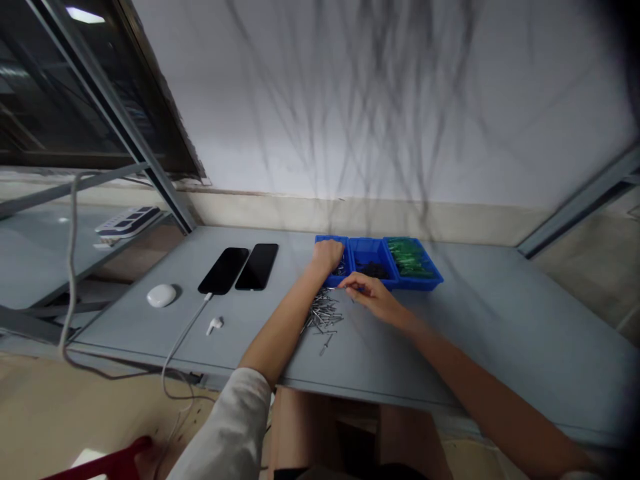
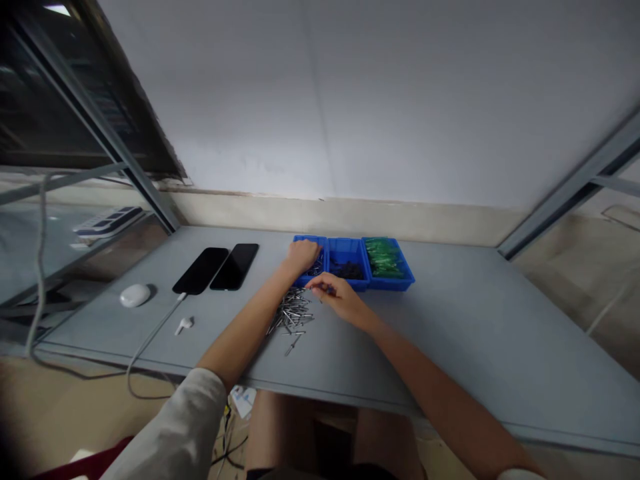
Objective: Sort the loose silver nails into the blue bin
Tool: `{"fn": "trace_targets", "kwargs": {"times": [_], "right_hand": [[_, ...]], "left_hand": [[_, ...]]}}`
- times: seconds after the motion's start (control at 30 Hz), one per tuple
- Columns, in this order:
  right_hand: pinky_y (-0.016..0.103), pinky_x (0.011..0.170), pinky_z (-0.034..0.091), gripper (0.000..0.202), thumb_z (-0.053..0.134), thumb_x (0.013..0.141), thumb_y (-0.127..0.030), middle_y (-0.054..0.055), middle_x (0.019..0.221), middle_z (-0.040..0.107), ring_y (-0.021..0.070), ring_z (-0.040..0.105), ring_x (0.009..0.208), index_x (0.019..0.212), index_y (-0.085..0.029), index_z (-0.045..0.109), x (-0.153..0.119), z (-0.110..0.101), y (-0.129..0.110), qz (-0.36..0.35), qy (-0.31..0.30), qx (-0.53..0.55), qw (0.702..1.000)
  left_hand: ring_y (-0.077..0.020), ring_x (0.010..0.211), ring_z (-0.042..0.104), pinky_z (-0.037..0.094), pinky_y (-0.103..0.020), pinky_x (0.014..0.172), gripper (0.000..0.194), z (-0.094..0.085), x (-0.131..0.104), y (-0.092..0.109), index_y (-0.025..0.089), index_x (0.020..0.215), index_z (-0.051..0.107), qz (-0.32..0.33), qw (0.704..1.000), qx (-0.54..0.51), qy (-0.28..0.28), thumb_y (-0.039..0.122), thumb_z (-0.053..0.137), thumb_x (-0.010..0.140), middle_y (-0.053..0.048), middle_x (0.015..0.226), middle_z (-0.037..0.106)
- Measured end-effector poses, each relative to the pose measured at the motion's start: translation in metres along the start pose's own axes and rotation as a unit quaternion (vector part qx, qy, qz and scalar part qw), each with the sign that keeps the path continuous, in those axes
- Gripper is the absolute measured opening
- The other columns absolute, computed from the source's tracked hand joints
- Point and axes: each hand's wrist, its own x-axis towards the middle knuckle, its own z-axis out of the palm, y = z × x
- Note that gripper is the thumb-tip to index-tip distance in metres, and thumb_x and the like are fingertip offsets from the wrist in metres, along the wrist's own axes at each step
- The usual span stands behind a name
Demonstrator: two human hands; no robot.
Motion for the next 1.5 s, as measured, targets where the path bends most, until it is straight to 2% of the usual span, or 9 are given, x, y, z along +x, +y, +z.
{"fn": "trace_targets", "kwargs": {"times": [0.1,0.27,0.57,0.8,0.93,1.07,1.2,1.33,1.5], "right_hand": [[0.021,0.045,0.04,0.031,0.06,0.081,-0.048,0.0,0.069,0.057,0.0102,0.048,0.054,0.088,-0.018,0.065,0.002,-0.005,0.003,0.054,0.089,0.067,0.992],[0.02,0.041,0.036,0.032,0.067,0.073,-0.048,-0.001,0.061,0.056,0.0088,0.045,0.048,0.083,-0.017,0.066,0.004,-0.011,0.004,0.05,0.216,0.088,0.971],[0.022,0.047,0.037,0.027,0.066,0.076,-0.041,0.0,0.062,0.059,0.0109,0.049,0.054,0.087,-0.016,0.07,0.001,-0.009,0.006,0.033,0.255,0.032,0.966],[0.025,0.055,0.044,0.022,0.059,0.082,-0.034,0.004,0.079,0.068,0.0121,0.054,0.059,0.092,-0.018,0.071,0.0,-0.009,0.008,0.009,0.229,-0.093,0.969],[0.028,0.063,0.048,0.031,0.057,0.081,-0.028,0.005,0.092,0.071,0.0122,0.055,0.06,0.109,-0.019,0.066,0.0,-0.009,0.005,0.006,0.189,-0.122,0.974],[0.027,0.062,0.046,0.026,0.056,0.082,-0.025,0.004,0.086,0.069,0.0115,0.052,0.056,0.104,-0.018,0.067,-0.002,-0.005,0.001,-0.019,0.177,-0.153,0.972],[0.024,0.059,0.043,0.018,0.056,0.084,-0.023,0.002,0.08,0.069,0.0106,0.052,0.054,0.094,-0.019,0.07,-0.007,0.003,0.0,-0.044,0.09,-0.198,0.975],[0.024,0.066,0.043,0.016,0.058,0.084,-0.022,0.002,0.082,0.072,0.0135,0.062,0.067,0.091,-0.021,0.072,-0.01,0.009,-0.004,-0.045,0.003,-0.239,0.97],[0.024,0.065,0.043,0.018,0.056,0.086,-0.023,0.001,0.079,0.072,0.0147,0.064,0.071,0.09,-0.022,0.073,-0.009,0.007,-0.005,-0.031,-0.033,-0.259,0.965]], "left_hand": [[-0.0271,0.098,0.066,0.051,-0.036,0.081,0.044,-0.004,-0.002,0.001,0.009,0.102,0.07,-0.002,1.0,-0.002,0.004,0.03,0.032,0.096,-0.022,0.1,0.068],[-0.0265,0.099,0.065,0.05,-0.035,0.082,0.046,-0.01,-0.007,0.002,0.008,0.103,0.069,-0.006,1.0,-0.012,0.016,0.031,0.03,0.097,-0.023,0.101,0.068],[-0.027,0.098,0.065,0.05,-0.037,0.083,0.045,-0.012,-0.007,0.002,0.009,0.102,0.069,-0.009,1.0,-0.011,0.014,0.032,0.031,0.096,-0.021,0.101,0.068],[-0.0268,0.097,0.066,0.05,-0.036,0.083,0.045,-0.013,-0.007,0.003,0.01,0.1,0.071,-0.007,1.0,-0.011,0.002,0.031,0.031,0.095,-0.02,0.1,0.069],[-0.0269,0.097,0.066,0.05,-0.036,0.082,0.045,-0.014,-0.008,0.004,0.011,0.101,0.071,-0.01,1.0,-0.02,-0.009,0.031,0.031,0.094,-0.019,0.101,0.069],[-0.0258,0.097,0.066,0.05,-0.034,0.082,0.042,-0.014,-0.009,0.005,0.011,0.101,0.071,-0.014,1.0,-0.014,-0.012,0.028,0.034,0.092,-0.019,0.101,0.069],[-0.0258,0.096,0.066,0.05,-0.034,0.081,0.044,-0.013,-0.016,0.005,0.011,0.099,0.072,-0.011,1.0,0.002,0.002,0.029,0.032,0.094,-0.019,0.097,0.07],[-0.0262,0.094,0.066,0.05,-0.036,0.079,0.048,-0.014,-0.024,0.002,0.012,0.098,0.071,-0.006,1.0,0.02,0.01,0.029,0.026,0.096,-0.018,0.096,0.069],[-0.0252,0.093,0.066,0.05,-0.035,0.078,0.047,-0.016,-0.028,-0.004,0.014,0.101,0.069,0.003,0.999,0.041,0.02,0.029,0.025,0.097,-0.017,0.096,0.069]]}}
